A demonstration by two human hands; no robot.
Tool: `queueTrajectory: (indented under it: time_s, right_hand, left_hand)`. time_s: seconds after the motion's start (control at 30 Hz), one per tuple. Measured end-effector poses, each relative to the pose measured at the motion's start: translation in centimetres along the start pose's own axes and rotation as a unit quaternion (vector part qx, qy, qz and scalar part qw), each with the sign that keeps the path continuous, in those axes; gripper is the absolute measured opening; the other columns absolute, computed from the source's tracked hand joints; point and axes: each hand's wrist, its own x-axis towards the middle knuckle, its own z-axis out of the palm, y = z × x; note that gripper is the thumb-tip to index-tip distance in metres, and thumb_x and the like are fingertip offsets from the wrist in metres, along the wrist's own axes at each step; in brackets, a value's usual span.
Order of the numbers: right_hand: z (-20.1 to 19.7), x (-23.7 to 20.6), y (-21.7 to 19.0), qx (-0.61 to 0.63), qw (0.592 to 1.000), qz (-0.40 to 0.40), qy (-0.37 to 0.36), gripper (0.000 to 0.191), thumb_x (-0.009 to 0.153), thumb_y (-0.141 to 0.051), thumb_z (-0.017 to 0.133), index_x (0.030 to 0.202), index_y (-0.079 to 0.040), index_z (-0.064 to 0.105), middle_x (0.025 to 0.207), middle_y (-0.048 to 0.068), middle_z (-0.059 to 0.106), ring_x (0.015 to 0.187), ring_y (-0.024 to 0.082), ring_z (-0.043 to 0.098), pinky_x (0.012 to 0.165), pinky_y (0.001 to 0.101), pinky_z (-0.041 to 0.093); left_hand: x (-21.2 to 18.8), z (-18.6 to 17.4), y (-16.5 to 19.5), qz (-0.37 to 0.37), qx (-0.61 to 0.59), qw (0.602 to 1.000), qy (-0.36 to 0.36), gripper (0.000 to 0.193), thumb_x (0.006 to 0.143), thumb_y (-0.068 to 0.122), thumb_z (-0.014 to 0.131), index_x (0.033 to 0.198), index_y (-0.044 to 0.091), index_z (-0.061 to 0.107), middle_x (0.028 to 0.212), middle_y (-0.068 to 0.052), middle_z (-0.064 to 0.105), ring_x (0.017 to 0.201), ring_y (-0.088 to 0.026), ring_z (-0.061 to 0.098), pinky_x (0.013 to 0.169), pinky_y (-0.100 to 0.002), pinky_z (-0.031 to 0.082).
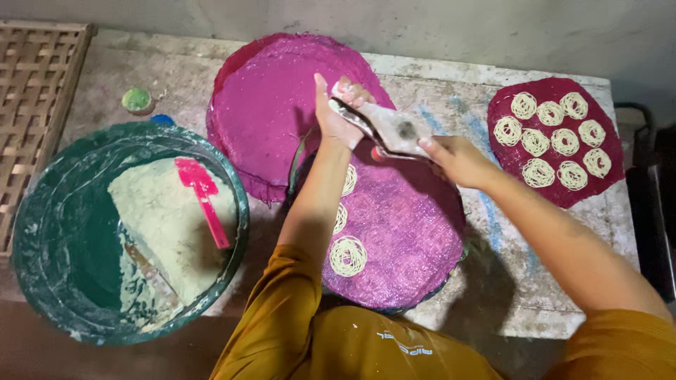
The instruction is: The person uses a manual dough press to extrude dough into spiral shapes onto a purple tray. They repeatedly scoop dough from a green bucket, press it through the tool, and arrange the resulting spirals on the tray.
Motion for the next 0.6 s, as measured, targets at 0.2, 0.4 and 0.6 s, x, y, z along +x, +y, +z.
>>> queueTrajectory:
  time_s: [0.2, 0.4, 0.6]
  right_hand:
    - [0.3, 0.4, -0.5, -0.006, 0.998, 0.016, -0.057, 0.074, 0.105, -0.061, 0.038, 0.086, 0.003, 0.07, 0.063, 0.01, 0.064, 0.055, 0.02, 0.061, 0.059, 0.0394, 0.051]
    - [-1.0, 1.4, -1.1, -0.079, 0.997, 0.013, 0.007, 0.064, 0.099, -0.062, 0.041, 0.096, -0.005, 0.071, 0.06, 0.008, 0.065, 0.055, 0.02, 0.066, 0.061, 0.0387, 0.053]
    - [0.4, 0.8, -1.6, -0.014, 0.999, 0.025, -0.04, 0.072, 0.104, -0.06, 0.042, 0.089, 0.005, 0.07, 0.062, 0.01, 0.064, 0.055, 0.021, 0.064, 0.058, 0.0405, 0.054]
  left_hand:
    - [0.3, -2.5, -0.2, 0.014, 0.015, 0.997, 0.079, 0.058, 0.097, 0.068, 0.045, 0.066, 0.019, 0.047, 0.055, 0.003, 0.042, 0.054, -0.016, 0.044, 0.066, -0.035, 0.04]
    - [1.8, -2.0, -0.7, 0.058, 0.008, 0.991, 0.12, 0.055, 0.098, 0.064, 0.044, 0.065, 0.019, 0.045, 0.052, 0.004, 0.04, 0.05, -0.015, 0.04, 0.064, -0.035, 0.04]
    - [1.1, -2.1, 0.1, 0.05, 0.022, 0.986, 0.159, 0.052, 0.094, 0.061, 0.042, 0.064, 0.019, 0.044, 0.051, 0.003, 0.038, 0.049, -0.016, 0.037, 0.061, -0.036, 0.037]
